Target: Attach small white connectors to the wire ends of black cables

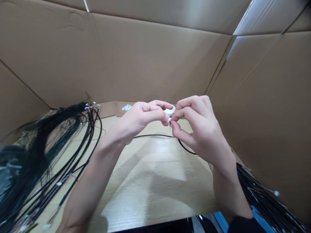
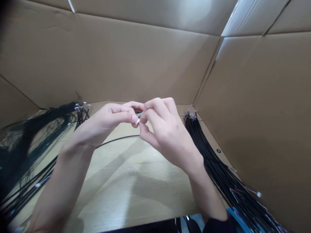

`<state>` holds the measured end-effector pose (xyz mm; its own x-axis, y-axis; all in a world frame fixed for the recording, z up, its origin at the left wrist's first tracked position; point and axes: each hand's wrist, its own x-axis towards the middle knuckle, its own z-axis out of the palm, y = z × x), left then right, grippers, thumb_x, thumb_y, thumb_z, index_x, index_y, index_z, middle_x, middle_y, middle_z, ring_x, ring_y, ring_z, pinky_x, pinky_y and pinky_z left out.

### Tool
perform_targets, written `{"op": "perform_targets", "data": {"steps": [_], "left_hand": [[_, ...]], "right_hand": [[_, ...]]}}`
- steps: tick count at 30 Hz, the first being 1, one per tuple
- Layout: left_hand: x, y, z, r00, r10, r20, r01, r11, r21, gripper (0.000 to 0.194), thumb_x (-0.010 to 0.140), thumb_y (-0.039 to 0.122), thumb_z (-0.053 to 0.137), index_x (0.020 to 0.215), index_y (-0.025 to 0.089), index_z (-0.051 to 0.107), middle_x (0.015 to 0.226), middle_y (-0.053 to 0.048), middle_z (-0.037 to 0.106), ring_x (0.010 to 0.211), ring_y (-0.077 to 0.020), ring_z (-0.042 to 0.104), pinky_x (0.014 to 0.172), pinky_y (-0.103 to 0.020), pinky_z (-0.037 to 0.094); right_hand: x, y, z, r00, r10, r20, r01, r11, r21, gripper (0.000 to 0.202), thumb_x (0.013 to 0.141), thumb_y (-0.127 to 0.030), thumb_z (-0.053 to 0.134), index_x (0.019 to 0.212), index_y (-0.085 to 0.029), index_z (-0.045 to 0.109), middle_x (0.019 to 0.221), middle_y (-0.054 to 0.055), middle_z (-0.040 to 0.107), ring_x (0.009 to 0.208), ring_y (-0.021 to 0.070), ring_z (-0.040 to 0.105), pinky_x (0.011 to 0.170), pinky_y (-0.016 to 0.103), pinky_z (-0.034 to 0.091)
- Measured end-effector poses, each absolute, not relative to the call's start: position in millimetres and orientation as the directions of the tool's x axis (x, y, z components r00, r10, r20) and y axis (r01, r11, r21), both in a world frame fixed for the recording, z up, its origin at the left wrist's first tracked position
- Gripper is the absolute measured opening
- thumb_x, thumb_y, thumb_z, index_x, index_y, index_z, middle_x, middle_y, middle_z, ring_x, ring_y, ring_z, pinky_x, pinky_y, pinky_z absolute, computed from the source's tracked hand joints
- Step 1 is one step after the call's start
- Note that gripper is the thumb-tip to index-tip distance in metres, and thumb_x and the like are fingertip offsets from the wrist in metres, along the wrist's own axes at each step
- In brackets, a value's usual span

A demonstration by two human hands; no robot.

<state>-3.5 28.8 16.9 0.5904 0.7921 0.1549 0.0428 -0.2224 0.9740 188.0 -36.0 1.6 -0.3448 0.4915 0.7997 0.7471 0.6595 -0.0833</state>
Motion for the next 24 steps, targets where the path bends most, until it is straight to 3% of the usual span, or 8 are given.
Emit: {"op": "perform_targets", "data": {"steps": [4,8,13,24], "left_hand": [[-4.9,26.2,21.4,0.596,0.781,0.188,0.013,-0.243,0.97,0.018,0.079,0.029,0.074,0.062,0.023,0.077,0.118,-0.005,0.076,0.139,-0.0336,0.052,0.121,-0.051,0.036],[-5.1,24.4,22.0,0.605,0.767,0.212,-0.001,-0.266,0.964,0.016,0.079,0.028,0.075,0.064,0.025,0.079,0.116,-0.005,0.076,0.143,-0.0339,0.049,0.12,-0.051,0.038],[-5.1,21.9,20.0,0.571,0.786,0.235,0.011,-0.294,0.956,0.017,0.082,0.029,0.077,0.066,0.026,0.08,0.122,-0.003,0.074,0.14,-0.0324,0.052,0.118,-0.049,0.039],[1.9,5.5,24.5,0.487,0.831,0.269,0.195,-0.404,0.894,0.022,0.085,0.03,0.073,0.065,0.02,0.076,0.134,-0.002,0.067,0.118,-0.0293,0.064,0.114,-0.05,0.043]], "right_hand": [[193.8,-39.7,7.3,-0.221,0.579,0.785,0.635,0.696,-0.335,0.014,0.095,-0.013,0.067,0.09,-0.025,0.068,0.099,0.004,0.067,0.095,0.0246,0.065,0.084,0.044,0.052],[194.7,-45.2,10.6,-0.194,0.59,0.784,0.593,0.707,-0.385,0.015,0.091,-0.011,0.07,0.088,-0.026,0.07,0.098,0.004,0.067,0.095,0.0245,0.066,0.085,0.045,0.053],[192.1,-47.4,10.1,-0.205,0.57,0.795,0.639,0.693,-0.332,0.017,0.091,-0.008,0.07,0.085,-0.024,0.07,0.095,0.004,0.068,0.09,0.0227,0.065,0.082,0.043,0.052],[186.3,-46.7,6.6,-0.312,0.475,0.822,0.793,0.608,-0.05,0.023,0.091,-0.001,0.061,0.082,-0.023,0.06,0.093,0.007,0.068,0.089,0.0259,0.059,0.077,0.044,0.049]]}}
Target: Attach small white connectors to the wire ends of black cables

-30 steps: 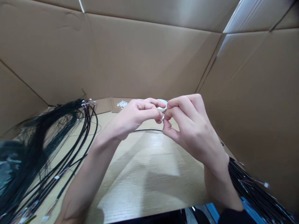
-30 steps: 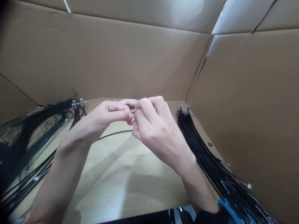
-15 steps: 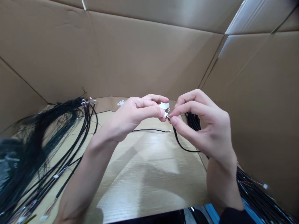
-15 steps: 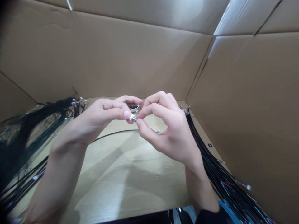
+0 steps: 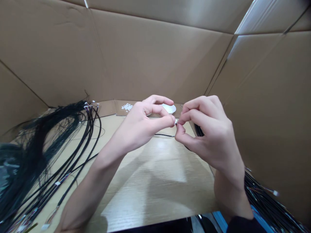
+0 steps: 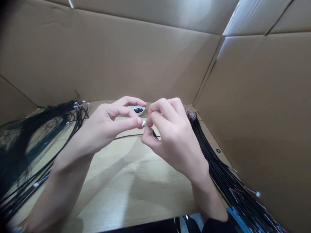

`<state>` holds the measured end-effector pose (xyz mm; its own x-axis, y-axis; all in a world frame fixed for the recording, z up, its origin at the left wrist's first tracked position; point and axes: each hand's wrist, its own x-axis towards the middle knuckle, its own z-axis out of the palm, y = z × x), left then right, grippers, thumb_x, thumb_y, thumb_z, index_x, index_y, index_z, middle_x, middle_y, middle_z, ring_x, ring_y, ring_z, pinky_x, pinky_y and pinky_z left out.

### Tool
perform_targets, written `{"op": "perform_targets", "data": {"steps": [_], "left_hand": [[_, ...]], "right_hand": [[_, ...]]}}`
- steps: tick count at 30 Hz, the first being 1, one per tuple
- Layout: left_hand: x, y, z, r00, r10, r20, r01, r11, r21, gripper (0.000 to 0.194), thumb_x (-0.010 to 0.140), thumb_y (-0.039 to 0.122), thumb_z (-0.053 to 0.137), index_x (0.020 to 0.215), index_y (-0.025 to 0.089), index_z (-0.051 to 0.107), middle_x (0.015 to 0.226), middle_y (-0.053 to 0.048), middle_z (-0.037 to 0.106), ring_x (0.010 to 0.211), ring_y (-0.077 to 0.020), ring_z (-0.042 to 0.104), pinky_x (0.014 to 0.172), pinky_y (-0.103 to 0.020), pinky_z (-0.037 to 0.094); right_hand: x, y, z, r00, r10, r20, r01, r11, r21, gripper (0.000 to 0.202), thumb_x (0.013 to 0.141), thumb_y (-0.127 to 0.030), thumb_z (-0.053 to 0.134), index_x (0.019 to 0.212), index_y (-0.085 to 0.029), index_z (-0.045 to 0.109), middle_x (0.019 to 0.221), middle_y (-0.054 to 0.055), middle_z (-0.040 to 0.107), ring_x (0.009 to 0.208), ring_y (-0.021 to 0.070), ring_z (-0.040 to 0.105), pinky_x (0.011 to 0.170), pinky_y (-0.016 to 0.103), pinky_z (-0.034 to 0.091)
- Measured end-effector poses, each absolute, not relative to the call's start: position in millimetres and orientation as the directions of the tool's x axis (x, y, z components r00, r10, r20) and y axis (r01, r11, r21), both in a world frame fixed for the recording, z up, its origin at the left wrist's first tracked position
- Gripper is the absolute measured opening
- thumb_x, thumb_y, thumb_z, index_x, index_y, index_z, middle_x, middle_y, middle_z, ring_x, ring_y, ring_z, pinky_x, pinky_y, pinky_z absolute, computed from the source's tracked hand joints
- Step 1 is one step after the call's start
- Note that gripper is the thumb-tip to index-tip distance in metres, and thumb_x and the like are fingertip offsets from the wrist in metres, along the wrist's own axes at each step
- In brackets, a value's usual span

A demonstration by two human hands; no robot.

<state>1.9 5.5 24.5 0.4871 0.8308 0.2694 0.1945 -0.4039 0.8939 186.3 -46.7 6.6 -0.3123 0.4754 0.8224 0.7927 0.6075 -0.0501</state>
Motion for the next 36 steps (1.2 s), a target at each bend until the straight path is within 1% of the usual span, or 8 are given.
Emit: {"op": "perform_targets", "data": {"steps": [7,15,18,21,25,29,31,36], "left_hand": [[7.3,8.4,17.9,0.436,0.849,0.3,0.15,-0.397,0.905,0.023,0.083,0.024,0.073,0.06,0.02,0.072,0.128,-0.001,0.069,0.115,-0.0256,0.067,0.11,-0.046,0.047],[8.8,9.5,13.9,0.439,0.847,0.3,0.122,-0.388,0.914,0.025,0.082,0.019,0.073,0.056,0.019,0.07,0.127,0.0,0.07,0.11,-0.0232,0.069,0.109,-0.048,0.048],[8.4,12.1,13.6,0.426,0.85,0.31,0.137,-0.399,0.907,0.025,0.082,0.02,0.073,0.057,0.02,0.071,0.129,-0.001,0.07,0.112,-0.0245,0.069,0.11,-0.05,0.047],[5.5,15.9,15.2,0.464,0.833,0.3,0.147,-0.407,0.902,0.023,0.083,0.022,0.074,0.061,0.022,0.075,0.131,-0.002,0.069,0.115,-0.0255,0.067,0.11,-0.05,0.048],[-1.1,20.6,18.2,0.544,0.763,0.348,0.106,-0.474,0.874,0.019,0.087,0.024,0.072,0.069,0.024,0.08,0.132,-0.001,0.07,0.119,-0.0248,0.066,0.115,-0.048,0.045],[-7.5,22.8,20.3,0.544,0.689,0.479,0.126,-0.631,0.766,0.018,0.091,0.024,0.071,0.074,0.022,0.078,0.131,-0.004,0.07,0.123,-0.0246,0.064,0.113,-0.043,0.046],[-9.7,22.9,20.9,0.539,0.658,0.526,0.153,-0.691,0.707,0.017,0.092,0.025,0.071,0.077,0.021,0.077,0.132,-0.004,0.07,0.125,-0.0244,0.063,0.112,-0.041,0.046],[-11.4,18.7,22.9,0.54,0.631,0.557,0.177,-0.732,0.658,0.016,0.096,0.026,0.07,0.082,0.021,0.077,0.132,-0.004,0.07,0.123,-0.0226,0.064,0.109,-0.037,0.048]], "right_hand": [[181.2,-43.6,1.4,-0.373,0.408,0.833,0.826,0.556,0.098,0.025,0.091,0.003,0.06,0.084,-0.021,0.058,0.094,0.01,0.068,0.088,0.0275,0.057,0.077,0.046,0.052],[177.4,-39.4,-4.0,-0.374,0.417,0.828,0.834,0.542,0.104,0.021,0.092,0.002,0.06,0.085,-0.018,0.06,0.094,0.012,0.067,0.089,0.0284,0.056,0.079,0.046,0.052],[180.1,-38.8,-2.4,-0.353,0.426,0.833,0.827,0.558,0.065,0.02,0.092,0.001,0.06,0.085,-0.018,0.061,0.094,0.011,0.068,0.09,0.0282,0.058,0.079,0.046,0.051],[189.5,-41.4,3.4,-0.307,0.493,0.814,0.783,0.617,-0.078,0.018,0.093,-0.004,0.065,0.086,-0.021,0.065,0.096,0.008,0.069,0.094,0.0272,0.062,0.082,0.044,0.052],[208.2,-45.0,12.5,-0.175,0.646,0.743,0.627,0.655,-0.422,0.006,0.097,-0.02,0.073,0.098,-0.026,0.071,0.104,0.005,0.072,0.099,0.0254,0.067,0.089,0.042,0.055],[218.3,-40.3,14.6,-0.179,0.847,0.501,0.436,0.525,-0.731,0.012,0.102,-0.034,0.072,0.109,-0.025,0.076,0.107,0.004,0.076,0.099,0.022,0.07,0.09,0.036,0.056],[217.1,-35.0,12.3,-0.231,0.874,0.427,0.342,0.483,-0.806,0.014,0.103,-0.036,0.072,0.104,-0.024,0.079,0.103,0.003,0.078,0.096,0.0202,0.071,0.087,0.033,0.056],[206.9,-23.9,4.1,-0.25,0.861,0.443,0.078,0.474,-0.877,0.009,0.096,-0.031,0.082,0.093,-0.023,0.079,0.09,0.001,0.076,0.081,0.0157,0.065,0.073,0.028,0.054]]}}
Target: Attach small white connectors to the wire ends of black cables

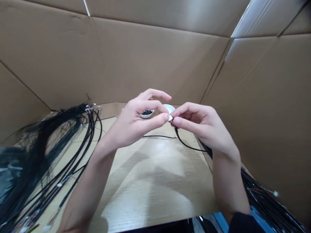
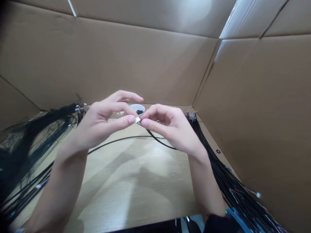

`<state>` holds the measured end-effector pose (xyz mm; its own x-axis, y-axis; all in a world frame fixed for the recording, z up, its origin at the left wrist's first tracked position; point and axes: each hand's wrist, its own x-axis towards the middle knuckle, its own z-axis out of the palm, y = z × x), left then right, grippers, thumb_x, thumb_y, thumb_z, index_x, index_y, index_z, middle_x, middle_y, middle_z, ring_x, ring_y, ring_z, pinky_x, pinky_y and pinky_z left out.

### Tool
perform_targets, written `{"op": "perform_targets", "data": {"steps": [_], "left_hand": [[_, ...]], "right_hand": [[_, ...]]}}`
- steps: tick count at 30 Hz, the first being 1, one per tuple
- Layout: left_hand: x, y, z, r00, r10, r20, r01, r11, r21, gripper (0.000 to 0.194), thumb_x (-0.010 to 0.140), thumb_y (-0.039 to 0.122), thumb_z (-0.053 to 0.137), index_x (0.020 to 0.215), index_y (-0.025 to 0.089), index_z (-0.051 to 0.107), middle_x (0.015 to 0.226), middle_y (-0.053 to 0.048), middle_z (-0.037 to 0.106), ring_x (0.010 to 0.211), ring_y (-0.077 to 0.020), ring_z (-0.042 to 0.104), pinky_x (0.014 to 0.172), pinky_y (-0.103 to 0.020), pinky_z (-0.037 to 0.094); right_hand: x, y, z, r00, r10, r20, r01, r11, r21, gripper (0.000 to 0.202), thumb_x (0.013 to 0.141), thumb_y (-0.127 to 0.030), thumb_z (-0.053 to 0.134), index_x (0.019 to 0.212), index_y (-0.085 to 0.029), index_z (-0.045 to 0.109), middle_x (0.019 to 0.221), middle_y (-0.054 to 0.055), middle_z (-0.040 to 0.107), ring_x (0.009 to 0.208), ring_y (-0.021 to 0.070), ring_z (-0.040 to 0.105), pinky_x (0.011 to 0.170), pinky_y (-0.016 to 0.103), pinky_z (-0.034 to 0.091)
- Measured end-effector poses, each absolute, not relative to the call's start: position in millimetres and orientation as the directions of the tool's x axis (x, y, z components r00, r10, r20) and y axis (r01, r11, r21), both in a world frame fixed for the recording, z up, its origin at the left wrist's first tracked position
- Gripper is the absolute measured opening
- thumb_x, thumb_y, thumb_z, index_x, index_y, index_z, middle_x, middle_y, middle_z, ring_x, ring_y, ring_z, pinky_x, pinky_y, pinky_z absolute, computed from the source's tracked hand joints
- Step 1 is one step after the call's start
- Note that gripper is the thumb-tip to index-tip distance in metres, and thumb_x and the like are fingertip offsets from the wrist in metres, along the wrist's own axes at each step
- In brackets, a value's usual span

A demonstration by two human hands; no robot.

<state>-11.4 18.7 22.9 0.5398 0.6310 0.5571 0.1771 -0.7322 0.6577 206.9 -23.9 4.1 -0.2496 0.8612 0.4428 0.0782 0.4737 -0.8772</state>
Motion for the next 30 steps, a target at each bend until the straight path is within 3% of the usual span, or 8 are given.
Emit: {"op": "perform_targets", "data": {"steps": [6,17,25,30], "left_hand": [[-9.2,12.8,24.8,0.496,0.699,0.516,0.183,-0.665,0.724,0.019,0.095,0.026,0.07,0.08,0.021,0.078,0.127,-0.003,0.072,0.114,-0.0219,0.068,0.108,-0.037,0.049],[-9.7,16.2,25.1,0.404,0.789,0.463,0.192,-0.568,0.8,0.019,0.093,0.034,0.071,0.082,0.022,0.081,0.124,-0.005,0.075,0.11,-0.025,0.07,0.096,-0.037,0.054],[-10.1,16.7,25.5,0.433,0.797,0.422,0.114,-0.512,0.851,0.02,0.093,0.031,0.072,0.077,0.022,0.08,0.118,-0.004,0.076,0.105,-0.0224,0.071,0.106,-0.039,0.053],[-9.5,19.6,25.8,0.457,0.808,0.373,0.072,-0.452,0.889,0.018,0.091,0.03,0.074,0.075,0.023,0.081,0.113,-0.003,0.078,0.106,-0.0222,0.072,0.105,-0.037,0.055]], "right_hand": [[204.2,-22.5,1.4,-0.21,0.873,0.44,0.039,0.457,-0.888,0.013,0.095,-0.031,0.083,0.089,-0.021,0.077,0.083,0.002,0.071,0.075,0.0153,0.06,0.065,0.028,0.05],[201.5,-21.6,0.0,-0.086,0.876,0.475,0.101,0.482,-0.87,0.016,0.094,-0.033,0.083,0.088,-0.02,0.075,0.083,0.001,0.073,0.076,0.0146,0.063,0.068,0.028,0.051],[199.1,-13.9,-6.2,-0.207,0.77,0.604,0.012,0.619,-0.785,0.005,0.094,-0.027,0.082,0.093,-0.026,0.077,0.103,0.003,0.076,0.102,0.0217,0.07,0.09,0.037,0.058],[200.5,-14.3,-6.0,-0.222,0.801,0.556,0.011,0.572,-0.82,0.002,0.094,-0.025,0.082,0.093,-0.026,0.08,0.127,0.004,0.07,0.121,0.0233,0.065,0.108,0.042,0.052]]}}
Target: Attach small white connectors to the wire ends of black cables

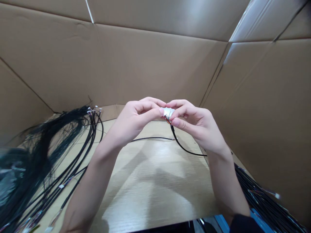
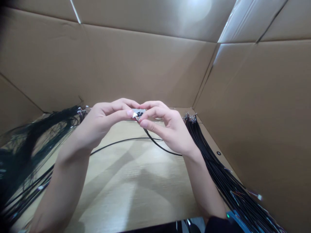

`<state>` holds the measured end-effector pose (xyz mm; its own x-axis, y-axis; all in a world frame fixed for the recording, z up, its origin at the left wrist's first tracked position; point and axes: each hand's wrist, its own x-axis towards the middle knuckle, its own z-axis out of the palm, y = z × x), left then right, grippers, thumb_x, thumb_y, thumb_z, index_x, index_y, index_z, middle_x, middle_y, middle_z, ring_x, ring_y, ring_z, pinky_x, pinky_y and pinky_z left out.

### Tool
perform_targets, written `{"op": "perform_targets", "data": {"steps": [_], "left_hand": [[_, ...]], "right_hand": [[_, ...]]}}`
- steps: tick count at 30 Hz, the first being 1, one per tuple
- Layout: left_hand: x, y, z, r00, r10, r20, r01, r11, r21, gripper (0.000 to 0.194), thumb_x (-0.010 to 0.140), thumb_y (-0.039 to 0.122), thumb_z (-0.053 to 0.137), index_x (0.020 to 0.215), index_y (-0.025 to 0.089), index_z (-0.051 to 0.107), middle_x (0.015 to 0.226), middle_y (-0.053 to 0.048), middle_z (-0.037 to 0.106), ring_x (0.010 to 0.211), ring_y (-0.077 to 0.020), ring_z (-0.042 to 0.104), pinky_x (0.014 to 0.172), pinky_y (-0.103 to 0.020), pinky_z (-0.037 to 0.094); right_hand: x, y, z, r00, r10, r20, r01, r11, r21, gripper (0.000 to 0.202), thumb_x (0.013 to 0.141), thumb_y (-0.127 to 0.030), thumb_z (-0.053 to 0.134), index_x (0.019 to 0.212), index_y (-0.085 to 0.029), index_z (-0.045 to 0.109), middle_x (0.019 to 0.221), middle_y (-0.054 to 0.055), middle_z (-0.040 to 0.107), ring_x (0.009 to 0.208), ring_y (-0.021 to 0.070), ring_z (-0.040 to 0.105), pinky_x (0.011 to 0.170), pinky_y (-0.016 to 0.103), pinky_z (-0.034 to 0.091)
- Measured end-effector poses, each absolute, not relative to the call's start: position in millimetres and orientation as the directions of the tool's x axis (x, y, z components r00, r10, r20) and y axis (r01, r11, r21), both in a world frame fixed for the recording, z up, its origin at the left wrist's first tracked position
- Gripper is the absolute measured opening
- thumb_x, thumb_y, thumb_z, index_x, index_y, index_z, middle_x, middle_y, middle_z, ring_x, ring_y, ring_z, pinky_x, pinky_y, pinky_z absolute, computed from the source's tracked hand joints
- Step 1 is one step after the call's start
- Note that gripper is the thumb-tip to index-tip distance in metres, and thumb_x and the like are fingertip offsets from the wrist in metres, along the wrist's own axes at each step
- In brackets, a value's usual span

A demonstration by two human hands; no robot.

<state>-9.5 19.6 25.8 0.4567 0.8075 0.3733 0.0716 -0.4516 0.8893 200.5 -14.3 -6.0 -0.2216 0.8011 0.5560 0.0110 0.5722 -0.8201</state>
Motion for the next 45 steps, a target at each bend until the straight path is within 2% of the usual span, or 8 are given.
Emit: {"op": "perform_targets", "data": {"steps": [8,13,22,26,29,34,41,45], "left_hand": [[-9.1,22.4,23.1,0.509,0.786,0.352,0.079,-0.45,0.889,0.015,0.092,0.031,0.074,0.084,0.024,0.085,0.118,-0.003,0.078,0.11,-0.0231,0.072,0.108,-0.039,0.054],[-9.0,21.7,24.1,0.514,0.783,0.351,0.082,-0.452,0.888,0.017,0.092,0.03,0.073,0.081,0.024,0.085,0.118,-0.004,0.076,0.113,-0.0241,0.071,0.109,-0.04,0.053],[-12.4,12.4,27.7,0.512,0.761,0.399,0.15,-0.537,0.83,0.018,0.096,0.036,0.072,0.087,0.024,0.082,0.126,-0.004,0.075,0.116,-0.0262,0.07,0.11,-0.042,0.051],[-16.2,8.7,28.8,0.453,0.684,0.571,0.163,-0.694,0.702,0.012,0.093,0.036,0.079,0.099,0.025,0.079,0.128,-0.004,0.072,0.121,-0.0252,0.067,0.111,-0.038,0.05],[-19.3,6.1,28.9,0.498,0.581,0.644,0.222,-0.803,0.552,0.011,0.095,0.036,0.077,0.101,0.028,0.08,0.132,-0.003,0.07,0.122,-0.0258,0.065,0.108,-0.038,0.052],[-21.9,3.7,28.9,0.551,0.537,0.639,0.309,-0.843,0.441,0.009,0.099,0.034,0.073,0.098,0.03,0.08,0.135,-0.003,0.07,0.123,-0.0261,0.065,0.107,-0.04,0.051],[-22.5,6.6,29.9,0.623,0.423,0.658,0.295,-0.906,0.303,0.007,0.101,0.026,0.07,0.097,0.027,0.076,0.131,-0.003,0.071,0.124,-0.0241,0.063,0.108,-0.037,0.048],[-22.7,9.3,30.0,0.663,0.371,0.651,0.308,-0.927,0.214,0.007,0.102,0.025,0.066,0.1,0.025,0.072,0.132,-0.005,0.071,0.128,-0.0264,0.061,0.112,-0.041,0.044]], "right_hand": [[202.5,-14.2,-2.9,-0.323,0.848,0.419,-0.046,0.429,-0.902,0.017,0.1,-0.035,0.076,0.088,-0.023,0.08,0.119,0.006,0.074,0.124,0.0247,0.063,0.114,0.043,0.045],[203.1,-11.8,-2.7,-0.37,0.837,0.403,-0.052,0.415,-0.908,0.02,0.101,-0.038,0.076,0.086,-0.023,0.079,0.104,0.004,0.073,0.114,0.0228,0.063,0.107,0.039,0.046],[201.6,-20.6,2.0,-0.347,0.855,0.387,-0.038,0.399,-0.916,0.019,0.097,-0.034,0.08,0.083,-0.023,0.077,0.103,0.004,0.07,0.108,0.0228,0.063,0.096,0.037,0.05],[201.1,-21.8,3.4,-0.37,0.848,0.38,-0.029,0.398,-0.917,0.019,0.1,-0.034,0.077,0.084,-0.023,0.076,0.098,0.003,0.069,0.101,0.021,0.063,0.093,0.035,0.049],[200.8,-22.3,3.9,-0.397,0.845,0.358,-0.007,0.387,-0.922,0.021,0.1,-0.035,0.076,0.084,-0.022,0.075,0.098,0.003,0.069,0.101,0.022,0.065,0.093,0.036,0.052],[201.2,-22.3,3.8,-0.418,0.84,0.346,0.031,0.394,-0.919,0.025,0.102,-0.039,0.073,0.084,-0.022,0.075,0.093,0.003,0.069,0.098,0.0222,0.064,0.093,0.037,0.052],[201.0,-20.8,4.2,-0.435,0.838,0.329,0.052,0.389,-0.92,0.03,0.103,-0.039,0.071,0.08,-0.02,0.073,0.088,0.002,0.066,0.087,0.0188,0.061,0.085,0.033,0.05],[200.4,-21.1,3.6,-0.421,0.848,0.323,0.023,0.366,-0.93,0.027,0.103,-0.039,0.071,0.084,-0.02,0.075,0.091,0.002,0.069,0.092,0.0192,0.064,0.089,0.034,0.052]]}}
